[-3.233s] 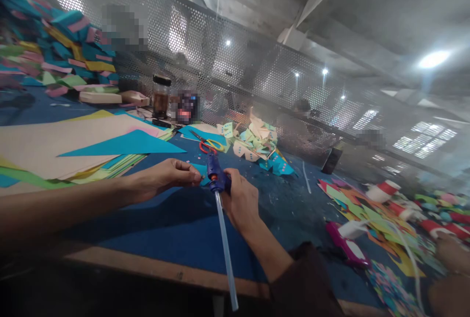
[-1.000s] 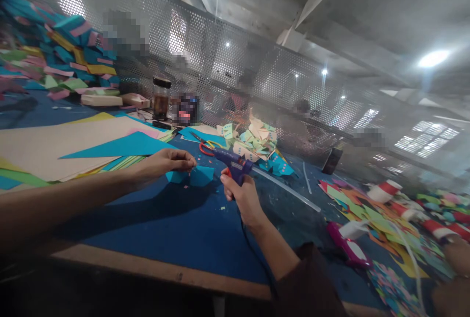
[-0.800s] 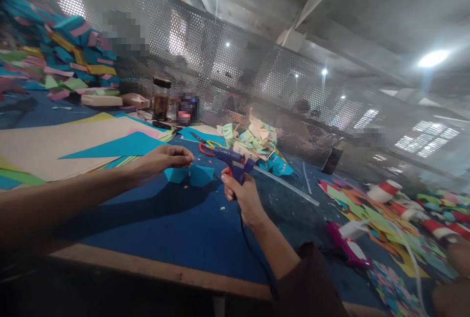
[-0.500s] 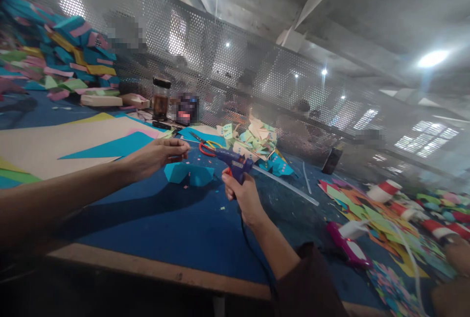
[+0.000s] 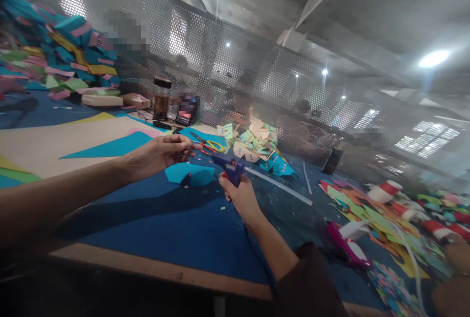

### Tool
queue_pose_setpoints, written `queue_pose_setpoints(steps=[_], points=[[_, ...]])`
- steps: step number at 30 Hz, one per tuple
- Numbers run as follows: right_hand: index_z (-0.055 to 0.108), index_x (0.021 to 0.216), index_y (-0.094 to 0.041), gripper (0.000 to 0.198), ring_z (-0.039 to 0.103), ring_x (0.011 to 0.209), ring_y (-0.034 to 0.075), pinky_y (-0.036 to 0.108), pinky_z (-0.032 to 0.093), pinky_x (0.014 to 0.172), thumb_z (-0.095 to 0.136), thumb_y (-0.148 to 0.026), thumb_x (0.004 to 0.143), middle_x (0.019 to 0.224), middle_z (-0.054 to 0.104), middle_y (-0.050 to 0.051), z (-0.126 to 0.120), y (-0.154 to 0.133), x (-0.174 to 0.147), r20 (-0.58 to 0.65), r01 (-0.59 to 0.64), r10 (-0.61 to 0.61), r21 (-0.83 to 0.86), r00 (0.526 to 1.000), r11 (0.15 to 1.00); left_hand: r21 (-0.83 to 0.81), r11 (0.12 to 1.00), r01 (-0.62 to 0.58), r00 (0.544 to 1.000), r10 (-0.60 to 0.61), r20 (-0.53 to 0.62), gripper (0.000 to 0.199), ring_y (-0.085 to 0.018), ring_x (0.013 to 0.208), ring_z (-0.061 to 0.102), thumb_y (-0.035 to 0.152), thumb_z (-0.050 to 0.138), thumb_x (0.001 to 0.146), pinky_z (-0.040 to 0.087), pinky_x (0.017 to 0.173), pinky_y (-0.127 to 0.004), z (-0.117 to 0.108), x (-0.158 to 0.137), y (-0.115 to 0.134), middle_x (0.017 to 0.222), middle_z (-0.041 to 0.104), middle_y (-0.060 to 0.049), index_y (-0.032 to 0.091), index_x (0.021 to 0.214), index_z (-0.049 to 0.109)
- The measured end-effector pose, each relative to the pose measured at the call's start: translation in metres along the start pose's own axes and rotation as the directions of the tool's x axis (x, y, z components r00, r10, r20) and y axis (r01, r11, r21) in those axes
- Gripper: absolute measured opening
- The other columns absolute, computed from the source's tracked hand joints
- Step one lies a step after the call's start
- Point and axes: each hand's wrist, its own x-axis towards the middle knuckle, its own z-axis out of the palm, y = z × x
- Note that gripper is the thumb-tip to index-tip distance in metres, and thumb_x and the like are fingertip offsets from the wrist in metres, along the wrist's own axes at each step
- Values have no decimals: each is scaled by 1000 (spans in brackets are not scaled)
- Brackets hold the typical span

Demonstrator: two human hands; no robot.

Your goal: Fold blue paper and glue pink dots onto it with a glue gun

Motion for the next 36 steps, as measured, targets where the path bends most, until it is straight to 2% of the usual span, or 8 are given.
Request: queue_pose_setpoints(steps=[3, 6, 11, 16, 21, 25, 30, 36], points=[[63, 92, -17, 31, 44, 44, 10, 24, 37, 45, 69, -45, 80, 55, 48, -7, -1, 2, 1, 4, 20, -20, -103, 1000, 994, 22, 1000, -9, 1000, 8, 20, 15, -14, 81, 64, 23, 79, 78, 46, 79, -28, 0, -1, 0, 86, 74, -5, 13, 81, 68], [66, 92, -18, 29, 47, 46, 13, 27, 40, 48, 65, -46, 82, 54, 51, -5, -2, 1, 0, -30, 47, -59, -302, 998, 952, 126, 991, -37, 999, 36, 5, 17, -14, 75, 61, 28, 79, 76, 47, 77, -28, 0, -1, -2, 79, 69, -3, 15, 80, 69], [65, 96, -23, 26, 57, 59, 19, 28, 42, 57, 59, -46, 87, 67, 63, 0, -2, -1, -8, -81, 127, -210, -571, 974, 811, 430, 895, -121, 993, 113, 44, 19, -14, 71, 59, 36, 75, 79, 46, 73, -30, -3, 1, -7, 74, 66, -2, 17, 79, 71], [60, 108, -24, 24, 63, 61, 20, 25, 39, 59, 58, -38, 88, 69, 66, -1, -5, -1, -11, -11, 191, -297, -744, 955, 641, 500, 862, -86, 996, 94, 10, 25, -16, 70, 64, 36, 79, 73, 48, 69, -31, -5, 4, -11, 75, 71, -3, 19, 90, 73], [58, 114, -22, 28, 67, 65, 21, 25, 39, 60, 55, -32, 89, 76, 70, 2, -8, -2, -13, 82, 265, -349, -815, 933, 516, 541, 841, 19, 1000, -25, 4, 28, -17, 70, 65, 36, 81, 69, 49, 70, -31, -3, 4, -11, 74, 73, -3, 20, 92, 78], [58, 115, -21, 29, 69, 72, 22, 25, 40, 63, 55, -30, 88, 82, 72, 4, -8, -5, -15, 128, 303, -376, -839, 918, 452, 608, 793, 39, 997, -71, 28, 25, -19, 71, 64, 38, 81, 68, 48, 70, -31, -4, 2, -14, 74, 74, -3, 23, 87, 81], [59, 114, -21, 27, 71, 76, 24, 26, 41, 65, 53, -30, 89, 83, 73, 5, -7, -7, -16, 133, 303, -387, -855, 912, 420, 574, 819, 20, 999, -37, 19, 16, -18, 70, 61, 37, 80, 69, 47, 71, -31, 2, -2, -11, 74, 72, -4, 21, 70, 78], [58, 115, -21, 28, 71, 78, 25, 26, 41, 65, 54, -29, 89, 84, 73, 5, -7, -5, -15, 135, 305, -390, -856, 911, 418, 534, 844, -49, 999, 46, 19, 17, -16, 71, 57, 37, 77, 73, 45, 71, -30, 8, -6, -5, 73, 66, -1, 20, 71, 74]])
